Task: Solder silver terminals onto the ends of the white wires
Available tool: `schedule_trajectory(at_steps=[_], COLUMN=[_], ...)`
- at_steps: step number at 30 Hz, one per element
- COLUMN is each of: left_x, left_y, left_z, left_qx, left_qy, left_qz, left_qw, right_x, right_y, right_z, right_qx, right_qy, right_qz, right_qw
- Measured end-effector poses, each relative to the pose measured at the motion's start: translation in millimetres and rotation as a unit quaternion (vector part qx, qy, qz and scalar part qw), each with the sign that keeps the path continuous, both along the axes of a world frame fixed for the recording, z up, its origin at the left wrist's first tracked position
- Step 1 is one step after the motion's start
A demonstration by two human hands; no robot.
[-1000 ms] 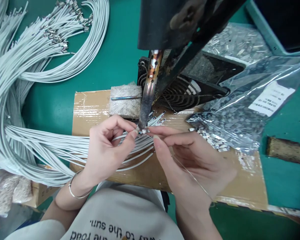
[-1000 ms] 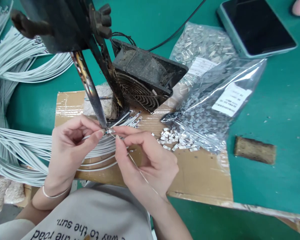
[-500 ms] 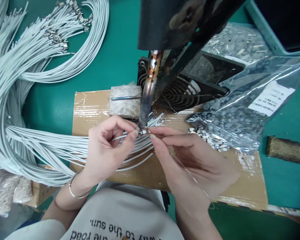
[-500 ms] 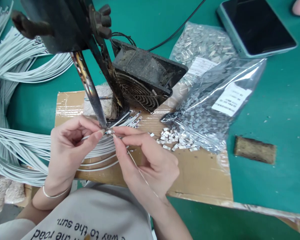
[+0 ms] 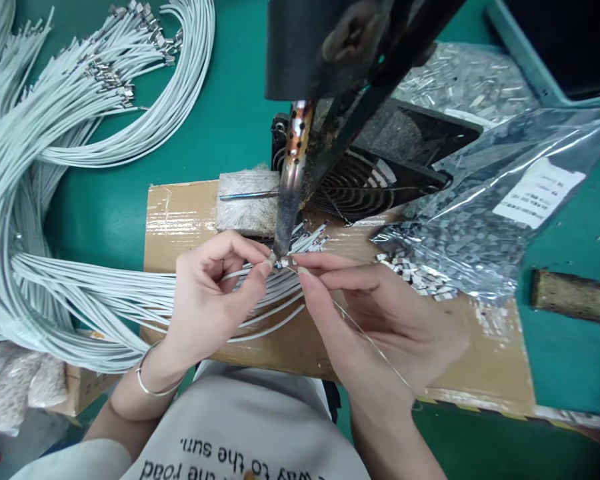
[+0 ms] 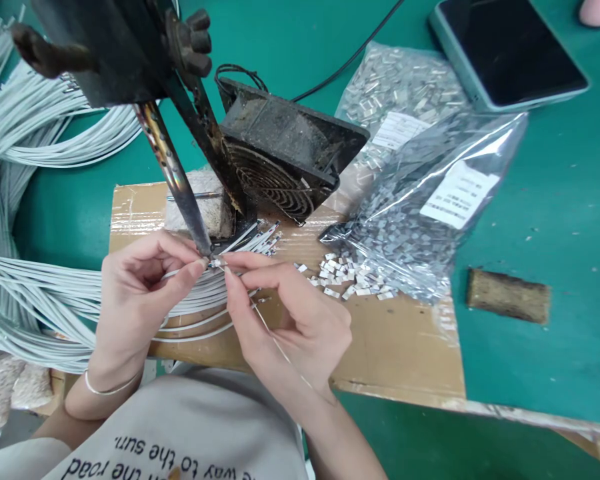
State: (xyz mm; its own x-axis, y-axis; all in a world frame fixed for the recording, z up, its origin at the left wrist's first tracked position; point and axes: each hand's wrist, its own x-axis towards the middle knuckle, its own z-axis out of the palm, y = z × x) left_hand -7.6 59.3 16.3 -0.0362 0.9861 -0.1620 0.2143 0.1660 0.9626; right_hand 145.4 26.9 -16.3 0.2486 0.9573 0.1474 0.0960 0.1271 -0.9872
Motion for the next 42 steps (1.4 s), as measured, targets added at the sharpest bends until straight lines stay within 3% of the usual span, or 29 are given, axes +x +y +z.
schedule_trajectory(at_steps=[7, 9, 13, 15, 17, 21, 24, 30, 36, 39, 42], left_x=[0.1, 1.2, -1.9, -10.2, -23.4, -54.3, -72.4, -92.5, -109.3, -114.9, -117.1], left_y=[-4.5, -11.6, -34.9, -48.1, -60.2, -80.4, -93.2, -108.0, -124.8, -133.1, -136.5], left_z=[-0.8, -1.4, -6.7, -12.1, -18.6, -30.9, -37.4, -40.4, -43.8, -45.7, -44.1], left_qx=[-0.011, -0.028, -0.016, 0.042, 0.127, 0.228, 0.218, 0.205, 0.247, 0.255, 0.231], left_qy=[0.006, 0.01, 0.032, 0.04, 0.087, 0.212, 0.283, 0.322, 0.382, 0.43, 0.442], left_qz=[-0.014, -0.034, -0.169, -0.255, -0.284, -0.24, -0.202, -0.237, -0.299, -0.308, -0.315], left_qw=[1.0, 0.999, 0.985, 0.965, 0.946, 0.92, 0.912, 0.893, 0.839, 0.81, 0.807], right_x=[-2.5, -0.8, 18.6, 35.7, 53.4, 73.9, 71.3, 53.2, 52.0, 53.4, 55.2], right_y=[-2.0, -2.5, -3.0, -5.1, -9.3, -19.7, -23.9, -21.0, -8.9, -6.1, -6.8], right_z=[-2.2, -2.5, -7.9, -14.3, -22.3, -36.4, -40.0, -38.8, -43.2, -44.7, -49.1], right_qx=[-0.003, -0.002, -0.004, -0.003, -0.023, -0.057, -0.065, -0.058, -0.059, -0.059, -0.067], right_qy=[0.027, 0.046, 0.047, 0.1, 0.137, 0.141, 0.131, -0.05, -0.245, -0.29, -0.272], right_qz=[-0.002, -0.029, -0.184, -0.219, -0.217, -0.224, -0.228, -0.152, -0.039, -0.002, -0.019], right_qw=[1.0, 0.999, 0.982, 0.971, 0.966, 0.963, 0.963, 0.985, 0.967, 0.955, 0.96])
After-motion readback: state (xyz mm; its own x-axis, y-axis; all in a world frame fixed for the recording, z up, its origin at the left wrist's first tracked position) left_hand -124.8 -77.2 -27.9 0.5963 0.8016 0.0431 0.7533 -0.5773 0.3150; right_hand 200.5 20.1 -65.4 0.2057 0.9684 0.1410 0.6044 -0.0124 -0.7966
